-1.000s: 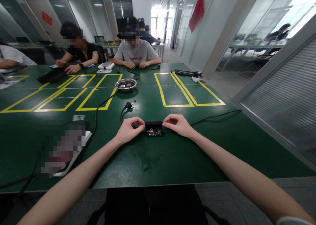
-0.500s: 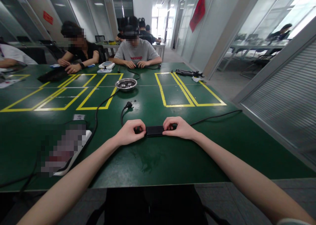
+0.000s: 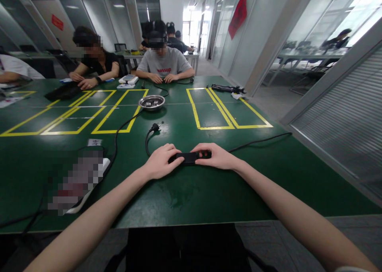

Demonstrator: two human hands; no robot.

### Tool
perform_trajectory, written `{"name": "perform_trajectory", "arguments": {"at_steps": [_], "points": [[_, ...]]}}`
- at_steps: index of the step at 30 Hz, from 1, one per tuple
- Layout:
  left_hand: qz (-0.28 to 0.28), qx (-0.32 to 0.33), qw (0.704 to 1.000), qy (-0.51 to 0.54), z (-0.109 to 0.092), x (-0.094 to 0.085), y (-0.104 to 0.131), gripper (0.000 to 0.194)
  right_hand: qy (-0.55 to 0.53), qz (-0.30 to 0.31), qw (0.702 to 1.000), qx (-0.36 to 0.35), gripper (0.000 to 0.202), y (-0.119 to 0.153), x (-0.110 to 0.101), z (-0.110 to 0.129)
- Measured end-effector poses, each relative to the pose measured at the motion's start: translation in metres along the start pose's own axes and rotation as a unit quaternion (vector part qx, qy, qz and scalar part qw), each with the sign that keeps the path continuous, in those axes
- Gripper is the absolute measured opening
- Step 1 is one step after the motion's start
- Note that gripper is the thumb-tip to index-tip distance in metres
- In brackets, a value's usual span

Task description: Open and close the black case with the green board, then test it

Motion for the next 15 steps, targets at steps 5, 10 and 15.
{"name": "perform_trajectory", "arguments": {"at_steps": [5, 10, 15], "points": [[-0.006, -0.002, 1.000, -0.023, -0.003, 0.002, -0.002, 0.026, 0.014, -0.027, 0.998, -0.060, 0.027, 0.002, 0.003, 0.010], [-0.034, 0.035, 0.999, -0.012, -0.009, -0.001, -0.001, 0.023, 0.118, -0.055, 0.987, -0.092, 0.024, 0.001, 0.014, 0.015], [-0.056, 0.047, 0.997, -0.039, -0.014, -0.002, -0.001, 0.022, 0.220, -0.085, 0.965, -0.118, 0.021, 0.000, 0.022, 0.020]]}}
Point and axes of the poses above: each hand's wrist, its own y-axis away from the middle knuckle, its own x-axis out of the palm, z = x × y, the point moved 5 cm from there along -y, towards the middle knuckle, and after that the axes turned 4 degrees about x, right-handed, at the moved point
